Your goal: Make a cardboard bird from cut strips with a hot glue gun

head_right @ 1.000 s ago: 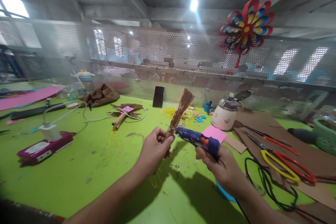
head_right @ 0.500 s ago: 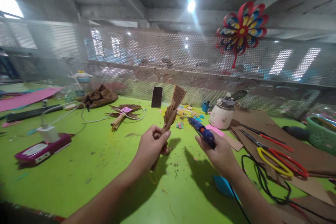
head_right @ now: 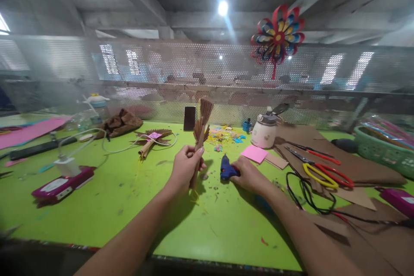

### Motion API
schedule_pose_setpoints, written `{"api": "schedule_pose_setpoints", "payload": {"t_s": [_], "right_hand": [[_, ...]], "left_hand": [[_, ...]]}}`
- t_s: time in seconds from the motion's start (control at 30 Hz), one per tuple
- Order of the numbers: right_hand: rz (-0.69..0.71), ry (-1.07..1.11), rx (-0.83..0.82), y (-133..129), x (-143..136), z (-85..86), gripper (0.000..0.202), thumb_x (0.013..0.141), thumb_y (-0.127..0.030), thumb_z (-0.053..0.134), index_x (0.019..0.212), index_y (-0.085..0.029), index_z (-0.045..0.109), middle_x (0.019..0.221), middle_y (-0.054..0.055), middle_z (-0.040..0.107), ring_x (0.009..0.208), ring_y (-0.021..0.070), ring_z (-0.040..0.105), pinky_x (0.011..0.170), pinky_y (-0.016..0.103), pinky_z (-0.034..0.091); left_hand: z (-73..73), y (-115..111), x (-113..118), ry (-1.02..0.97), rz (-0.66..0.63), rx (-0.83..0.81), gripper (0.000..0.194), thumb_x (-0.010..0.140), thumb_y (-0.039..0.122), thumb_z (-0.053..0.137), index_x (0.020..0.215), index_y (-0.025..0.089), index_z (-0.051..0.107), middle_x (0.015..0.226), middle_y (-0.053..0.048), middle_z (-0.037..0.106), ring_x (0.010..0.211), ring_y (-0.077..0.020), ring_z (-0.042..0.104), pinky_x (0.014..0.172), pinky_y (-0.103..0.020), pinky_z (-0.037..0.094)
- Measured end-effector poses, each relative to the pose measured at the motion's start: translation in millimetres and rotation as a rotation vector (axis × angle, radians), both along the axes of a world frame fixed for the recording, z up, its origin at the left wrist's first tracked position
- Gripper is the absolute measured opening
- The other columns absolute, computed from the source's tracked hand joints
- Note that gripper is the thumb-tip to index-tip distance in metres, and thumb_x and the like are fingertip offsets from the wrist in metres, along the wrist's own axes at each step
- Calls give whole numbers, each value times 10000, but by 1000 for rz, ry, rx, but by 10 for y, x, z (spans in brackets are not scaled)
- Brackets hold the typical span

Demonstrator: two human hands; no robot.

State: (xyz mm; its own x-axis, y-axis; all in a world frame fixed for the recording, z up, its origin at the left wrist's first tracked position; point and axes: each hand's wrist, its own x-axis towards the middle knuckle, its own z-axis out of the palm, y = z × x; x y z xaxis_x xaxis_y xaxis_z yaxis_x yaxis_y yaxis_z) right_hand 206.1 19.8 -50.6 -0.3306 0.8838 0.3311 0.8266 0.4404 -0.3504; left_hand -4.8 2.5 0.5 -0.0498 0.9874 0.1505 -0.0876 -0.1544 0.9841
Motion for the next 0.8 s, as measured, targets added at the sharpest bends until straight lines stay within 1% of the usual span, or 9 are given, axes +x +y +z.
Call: {"api": "schedule_pose_setpoints", "payload": {"t_s": [0.1,0.17,0.23,0.33,0.4,0.47,0.6,0.7,0.8], "right_hand": [[-9,74,52,-45,29,106,339,674,-356,642,956,-169,663,883,79,595,831,223,541,733,338,427],[-43,184,106,-116,2,278,309,728,-368,594,940,-152,659,877,85,613,802,208,559,726,333,435],[-46,336,132,-213,-79,497,270,796,-374,512,848,-154,660,799,68,633,721,180,569,666,305,438],[16,500,169,-332,-269,775,269,803,-396,507,782,-161,638,746,49,634,680,164,565,629,286,434],[54,563,152,-339,-404,856,263,781,-405,535,798,-156,619,739,46,631,648,152,558,603,278,436],[26,570,139,-288,-520,850,261,728,-400,598,805,-149,599,727,44,621,637,150,551,595,282,438],[-72,661,192,-150,-657,734,301,668,-398,653,819,-154,563,683,17,577,608,142,526,565,277,426],[-73,796,202,-110,-679,683,324,663,-405,658,836,-158,538,671,8,557,597,137,513,553,270,423],[-27,886,165,-111,-662,656,302,678,-402,648,814,-163,521,640,-1,541,565,125,494,516,256,411]], "left_hand": [[-63,26,26,51,1,31,233,748,332,582,742,182,404,503,39,519,419,-98,534,394,-192,408],[-101,43,39,98,12,58,243,737,343,585,729,184,401,487,48,505,408,-103,528,380,-189,388],[-137,57,43,137,21,73,246,735,358,575,727,187,399,491,52,501,397,-106,523,380,-195,383],[-193,68,37,245,18,136,262,737,398,564,730,190,405,511,53,506,403,-110,528,406,-205,387],[-224,60,29,353,37,242,247,748,401,552,741,188,425,572,38,537,455,-105,545,455,-205,392],[-239,37,20,463,63,321,219,773,397,520,768,192,444,633,24,563,498,-107,551,488,-208,382],[-229,-17,4,666,137,410,167,809,369,473,795,205,448,671,11,572,537,-123,537,513,-217,340],[-228,-31,-2,770,176,457,129,822,337,455,795,212,435,658,9,557,552,-135,528,525,-224,316],[-238,-27,2,824,180,474,110,831,321,438,805,215,424,675,1,559,573,-145,528,538,-230,313]]}}
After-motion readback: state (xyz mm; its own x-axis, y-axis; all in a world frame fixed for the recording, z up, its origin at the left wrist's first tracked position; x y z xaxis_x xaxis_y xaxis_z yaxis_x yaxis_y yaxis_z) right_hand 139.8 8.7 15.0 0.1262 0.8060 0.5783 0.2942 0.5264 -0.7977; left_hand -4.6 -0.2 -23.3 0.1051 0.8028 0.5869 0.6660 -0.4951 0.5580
